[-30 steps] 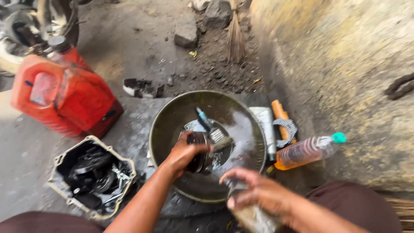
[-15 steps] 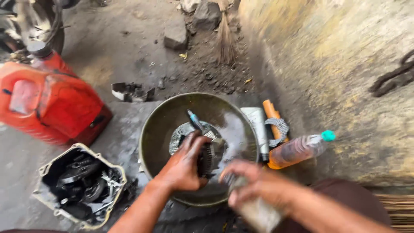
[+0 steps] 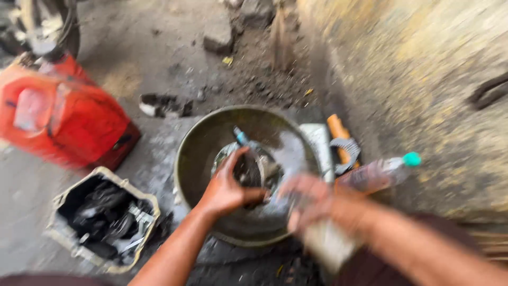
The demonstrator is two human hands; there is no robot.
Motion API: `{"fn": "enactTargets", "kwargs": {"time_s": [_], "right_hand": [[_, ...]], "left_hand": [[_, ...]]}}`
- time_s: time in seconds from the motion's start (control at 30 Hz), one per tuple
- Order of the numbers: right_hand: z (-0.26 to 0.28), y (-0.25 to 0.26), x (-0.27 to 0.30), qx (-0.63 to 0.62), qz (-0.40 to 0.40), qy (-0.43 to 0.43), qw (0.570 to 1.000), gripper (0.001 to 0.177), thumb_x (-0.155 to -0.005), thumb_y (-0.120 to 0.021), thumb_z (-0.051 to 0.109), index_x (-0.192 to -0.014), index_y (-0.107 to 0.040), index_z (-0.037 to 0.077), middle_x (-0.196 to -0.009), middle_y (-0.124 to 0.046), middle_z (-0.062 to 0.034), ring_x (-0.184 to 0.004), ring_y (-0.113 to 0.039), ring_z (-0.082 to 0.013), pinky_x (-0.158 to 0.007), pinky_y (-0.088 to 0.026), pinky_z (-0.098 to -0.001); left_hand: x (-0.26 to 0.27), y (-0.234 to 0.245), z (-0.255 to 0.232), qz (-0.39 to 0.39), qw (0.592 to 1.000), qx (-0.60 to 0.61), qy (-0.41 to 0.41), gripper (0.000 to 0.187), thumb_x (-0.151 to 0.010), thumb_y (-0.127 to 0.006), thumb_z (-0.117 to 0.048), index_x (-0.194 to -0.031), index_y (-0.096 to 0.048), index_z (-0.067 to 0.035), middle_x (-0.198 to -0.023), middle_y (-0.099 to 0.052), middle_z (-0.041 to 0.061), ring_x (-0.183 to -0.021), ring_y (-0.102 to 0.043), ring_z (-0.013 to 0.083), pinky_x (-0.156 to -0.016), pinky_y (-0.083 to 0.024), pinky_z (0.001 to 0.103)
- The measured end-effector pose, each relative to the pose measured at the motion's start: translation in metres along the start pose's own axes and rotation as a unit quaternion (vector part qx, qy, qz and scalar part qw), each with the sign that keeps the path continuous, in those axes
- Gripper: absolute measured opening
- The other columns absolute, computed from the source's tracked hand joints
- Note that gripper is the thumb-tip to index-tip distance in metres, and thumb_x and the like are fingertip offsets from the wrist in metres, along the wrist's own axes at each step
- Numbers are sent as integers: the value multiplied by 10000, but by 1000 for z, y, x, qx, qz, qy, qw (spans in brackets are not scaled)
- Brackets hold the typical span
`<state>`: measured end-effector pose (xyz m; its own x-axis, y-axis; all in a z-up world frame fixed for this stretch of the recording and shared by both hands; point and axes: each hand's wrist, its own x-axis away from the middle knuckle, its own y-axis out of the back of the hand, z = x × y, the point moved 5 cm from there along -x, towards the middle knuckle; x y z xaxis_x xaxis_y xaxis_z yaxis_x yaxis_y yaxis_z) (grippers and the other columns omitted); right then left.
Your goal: Cleaning a motorcycle clutch assembly and gears in a bowl of solvent using a brush and pouring additional liquid from a bottle.
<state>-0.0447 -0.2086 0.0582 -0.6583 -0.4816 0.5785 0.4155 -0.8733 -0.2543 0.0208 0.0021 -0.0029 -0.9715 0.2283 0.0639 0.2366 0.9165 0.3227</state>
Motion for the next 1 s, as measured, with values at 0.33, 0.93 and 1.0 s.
{"fn": "enactTargets", "kwargs": {"time_s": [0.33, 0.93, 1.0], "right_hand": [[34, -18, -1, 52, -69, -81, 993, 703, -591, -851, 145, -1236, -582, 223, -767, -675, -45, -553, -679, -213, -499, -580, -365], [-3, -13, -11, 95, -27, -75, 992, 558, -730, -800, 11, -1234, -615, 164, -849, -714, -34, -842, -715, -170, -769, -602, -316], [22, -29, 2, -27, -68, -21, 997, 650, -628, -813, -52, -1203, -601, 165, -779, -682, -47, -751, -685, -187, -669, -569, -338]], "left_hand": [[2, -3, 1, -6, 919, 288, 268, 1080, -550, -821, -478, -1510, -393, -227, -1256, -676, 163, -1046, -715, 316, -840, -570, 504], [-9, -12, 22, 52, 891, 307, 331, 1014, -626, -802, -506, -1491, -327, -276, -1296, -653, 110, -1113, -637, 324, -787, -464, 506], [-4, -15, 36, 52, 873, 356, 328, 990, -610, -787, -491, -1476, -334, -328, -1314, -548, 38, -1120, -585, 309, -840, -537, 549]]}}
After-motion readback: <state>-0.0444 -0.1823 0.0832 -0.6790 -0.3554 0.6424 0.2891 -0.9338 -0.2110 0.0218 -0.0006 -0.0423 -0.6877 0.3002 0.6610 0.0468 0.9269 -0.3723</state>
